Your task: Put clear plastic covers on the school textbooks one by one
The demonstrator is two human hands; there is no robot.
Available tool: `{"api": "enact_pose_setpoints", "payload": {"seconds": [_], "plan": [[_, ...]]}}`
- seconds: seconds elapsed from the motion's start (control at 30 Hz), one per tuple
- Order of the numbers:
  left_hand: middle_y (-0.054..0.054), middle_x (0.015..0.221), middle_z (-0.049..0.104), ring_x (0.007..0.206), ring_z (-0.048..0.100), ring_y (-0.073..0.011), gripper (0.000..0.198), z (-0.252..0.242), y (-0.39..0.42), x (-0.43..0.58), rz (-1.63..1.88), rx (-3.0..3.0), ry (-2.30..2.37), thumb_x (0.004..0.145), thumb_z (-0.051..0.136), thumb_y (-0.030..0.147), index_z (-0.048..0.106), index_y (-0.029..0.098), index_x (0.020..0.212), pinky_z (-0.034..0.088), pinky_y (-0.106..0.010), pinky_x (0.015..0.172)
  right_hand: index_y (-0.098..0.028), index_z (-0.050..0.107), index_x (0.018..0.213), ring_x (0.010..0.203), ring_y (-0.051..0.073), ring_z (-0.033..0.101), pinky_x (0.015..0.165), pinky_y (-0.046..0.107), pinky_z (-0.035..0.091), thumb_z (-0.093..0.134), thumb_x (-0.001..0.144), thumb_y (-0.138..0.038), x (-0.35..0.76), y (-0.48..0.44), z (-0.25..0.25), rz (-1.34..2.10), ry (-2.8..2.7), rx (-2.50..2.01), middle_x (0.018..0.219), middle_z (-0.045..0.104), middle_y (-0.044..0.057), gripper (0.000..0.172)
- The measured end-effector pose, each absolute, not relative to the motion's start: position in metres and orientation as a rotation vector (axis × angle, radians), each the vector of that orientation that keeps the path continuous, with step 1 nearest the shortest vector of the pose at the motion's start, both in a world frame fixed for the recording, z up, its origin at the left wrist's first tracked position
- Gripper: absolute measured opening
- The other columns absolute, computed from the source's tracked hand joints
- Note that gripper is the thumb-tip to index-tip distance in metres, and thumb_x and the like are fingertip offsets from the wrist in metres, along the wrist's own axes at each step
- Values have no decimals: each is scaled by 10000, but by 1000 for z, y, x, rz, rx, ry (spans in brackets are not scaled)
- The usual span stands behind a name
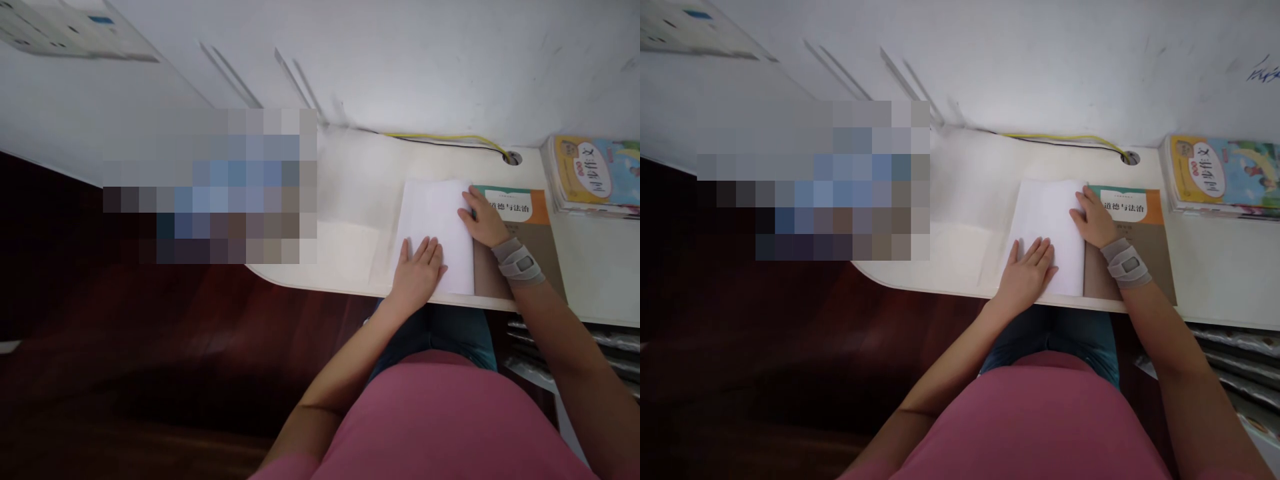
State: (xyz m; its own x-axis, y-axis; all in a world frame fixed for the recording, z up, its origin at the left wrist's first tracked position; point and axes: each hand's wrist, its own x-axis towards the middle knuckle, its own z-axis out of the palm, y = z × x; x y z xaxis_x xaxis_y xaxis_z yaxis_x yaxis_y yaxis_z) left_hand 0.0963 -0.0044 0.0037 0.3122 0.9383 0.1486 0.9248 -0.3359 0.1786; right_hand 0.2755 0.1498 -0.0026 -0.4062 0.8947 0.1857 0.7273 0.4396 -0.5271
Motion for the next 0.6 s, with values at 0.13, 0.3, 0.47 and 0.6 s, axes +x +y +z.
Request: {"api": "enact_pose_setpoints", "payload": {"seconds": [0.13, 0.3, 0.47, 0.6], "plan": [[-119, 1447, 469, 1383, 387, -289, 455, 3, -5, 93, 371, 2497, 1792, 997, 323, 347, 508, 156, 1367, 236, -637, 1125, -96, 420, 1418, 1418, 311, 317, 1165, 504, 269, 466, 875, -507, 290, 154, 2, 528, -2391, -1317, 1530, 345, 174, 683], [-111, 1434, 483, 1384, 383, -305, 448, 4, -9, 87, 381, 2478, 1817, 991, 347, 352, 518, 175, 1366, 227, -658, 1119, -80, 363, 1444, 1431, 347, 271, 1149, 534, 257, 487, 857, -582, 289, 148, 5, 412, -2589, -1279, 1558, 263, 209, 782], [-108, 1437, 478, 1395, 357, -324, 455, 5, -8, 81, 374, 2467, 1807, 990, 350, 363, 519, 170, 1366, 227, -672, 1112, -50, 330, 1455, 1450, 353, 211, 1156, 548, 206, 454, 877, -589, 276, 141, 7, 261, -2697, -1389, 1567, 215, 231, 800], [-107, 1440, 476, 1401, 340, -338, 464, 5, -7, 81, 352, 2469, 1805, 989, 345, 365, 516, 163, 1370, 211, -682, 1112, -35, 324, 1458, 1454, 345, 200, 1162, 533, 199, 438, 907, -542, 267, 137, 8, 183, -2695, -1483, 1568, 208, 233, 757]]}}
